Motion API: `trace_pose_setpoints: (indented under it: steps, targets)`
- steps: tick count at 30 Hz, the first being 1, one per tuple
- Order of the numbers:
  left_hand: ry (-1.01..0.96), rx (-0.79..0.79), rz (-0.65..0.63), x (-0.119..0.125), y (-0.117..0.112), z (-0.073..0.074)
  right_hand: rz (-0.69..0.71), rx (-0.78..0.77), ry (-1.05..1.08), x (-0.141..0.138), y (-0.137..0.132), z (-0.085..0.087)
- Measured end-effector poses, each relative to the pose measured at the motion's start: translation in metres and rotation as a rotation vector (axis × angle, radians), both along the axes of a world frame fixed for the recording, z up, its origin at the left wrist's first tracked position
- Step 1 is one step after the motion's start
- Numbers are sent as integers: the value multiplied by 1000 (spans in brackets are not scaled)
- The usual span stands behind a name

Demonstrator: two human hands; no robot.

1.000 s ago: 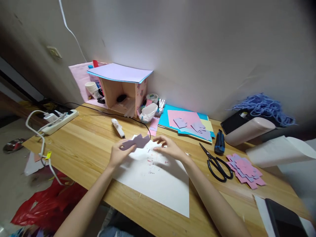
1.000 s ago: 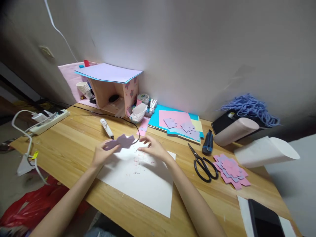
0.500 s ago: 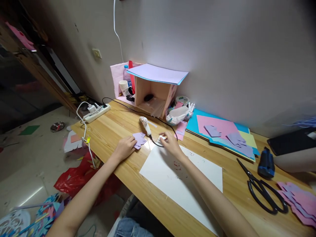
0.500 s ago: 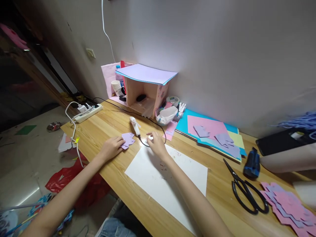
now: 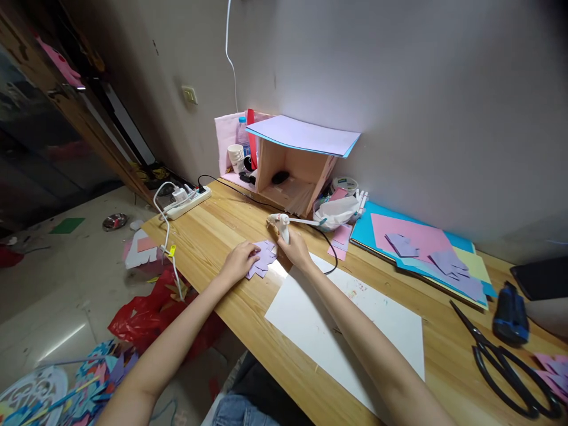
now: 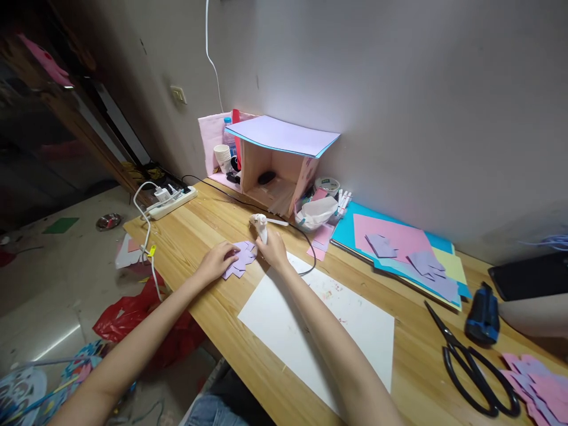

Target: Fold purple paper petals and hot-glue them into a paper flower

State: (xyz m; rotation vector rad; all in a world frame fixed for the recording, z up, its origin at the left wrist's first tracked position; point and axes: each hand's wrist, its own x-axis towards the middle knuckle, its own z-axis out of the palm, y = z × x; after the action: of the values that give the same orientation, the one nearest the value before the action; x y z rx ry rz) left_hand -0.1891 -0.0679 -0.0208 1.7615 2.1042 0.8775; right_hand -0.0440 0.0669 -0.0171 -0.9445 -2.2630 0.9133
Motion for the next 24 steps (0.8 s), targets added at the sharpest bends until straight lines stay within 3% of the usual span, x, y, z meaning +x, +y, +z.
trace_pose_setpoints:
  steps: [5,11,16,24]
  targets:
    - [-186,10,27,-4,3,-7,64,-262,128,45,1,18]
    - [-276,-5,42,-4,4,-11,191,-567,26,79,3,20]
    - [-226,39,20,-2,0,-6,247,-621,8,82,-1,18]
    - [12,101,-50,0,-6,-4,315,-626,-35,77,0,17]
